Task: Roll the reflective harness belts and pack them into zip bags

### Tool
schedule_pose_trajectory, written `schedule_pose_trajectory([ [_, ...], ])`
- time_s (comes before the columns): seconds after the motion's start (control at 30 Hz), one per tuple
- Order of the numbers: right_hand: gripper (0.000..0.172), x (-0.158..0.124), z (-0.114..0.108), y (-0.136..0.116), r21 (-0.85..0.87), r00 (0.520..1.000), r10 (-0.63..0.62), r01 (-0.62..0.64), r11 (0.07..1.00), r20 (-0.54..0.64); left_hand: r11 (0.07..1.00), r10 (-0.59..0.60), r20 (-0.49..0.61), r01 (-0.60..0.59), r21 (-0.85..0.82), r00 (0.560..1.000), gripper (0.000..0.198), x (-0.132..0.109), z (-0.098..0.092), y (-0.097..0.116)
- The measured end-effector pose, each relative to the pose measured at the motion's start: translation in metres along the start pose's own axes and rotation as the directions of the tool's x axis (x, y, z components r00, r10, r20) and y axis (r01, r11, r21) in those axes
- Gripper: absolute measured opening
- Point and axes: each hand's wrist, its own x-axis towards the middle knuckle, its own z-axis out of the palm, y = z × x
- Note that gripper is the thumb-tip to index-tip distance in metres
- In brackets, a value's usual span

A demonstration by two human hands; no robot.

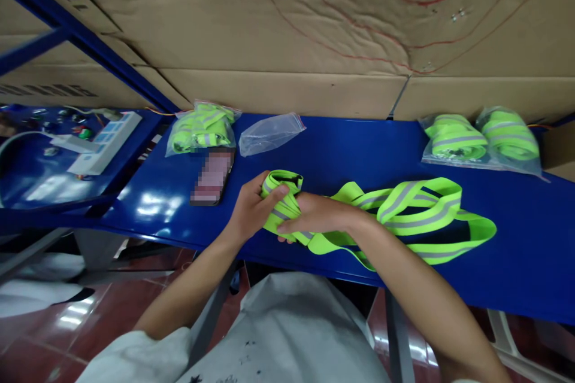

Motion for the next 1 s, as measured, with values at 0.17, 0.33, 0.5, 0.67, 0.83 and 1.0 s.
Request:
schedule_pose_trajectory([
  [0.17,0.021,-0.014,-0.007,-0.014,-0.125,0.998,0.051,-0.056,0.991,-0.044,0.995,-0.070,0.017,0.071,-0.066,0.997,0.034,0.005,-0.012,0.009],
  [0.33,0.020,-0.013,-0.006,-0.018,-0.079,0.998,0.034,-0.038,0.996,-0.053,0.982,-0.121,0.000,0.120,-0.144,0.993,0.039,0.004,-0.016,0.009],
  [0.5,0.046,-0.012,-0.004,-0.016,-0.256,0.955,0.113,-0.186,0.949,-0.274,0.984,-0.121,-0.013,0.118,-0.132,0.993,0.041,0.010,-0.016,0.005],
  [0.67,0.042,-0.019,-0.013,-0.017,-0.333,0.953,0.034,-0.139,0.933,-0.301,0.998,-0.057,-0.064,0.055,-0.020,0.996,0.041,0.013,-0.013,0.009],
  [0.83,0.037,-0.026,-0.017,-0.023,-0.169,0.993,-0.009,-0.010,0.986,-0.115,0.848,-0.240,0.210,0.310,-0.430,0.948,0.055,0.008,-0.008,0.017],
  [1.0,0.038,-0.031,-0.014,-0.025,-0.101,0.995,-0.058,0.049,0.994,-0.086,0.718,-0.356,0.389,0.515,-0.469,0.850,0.067,0.006,0.002,0.006],
])
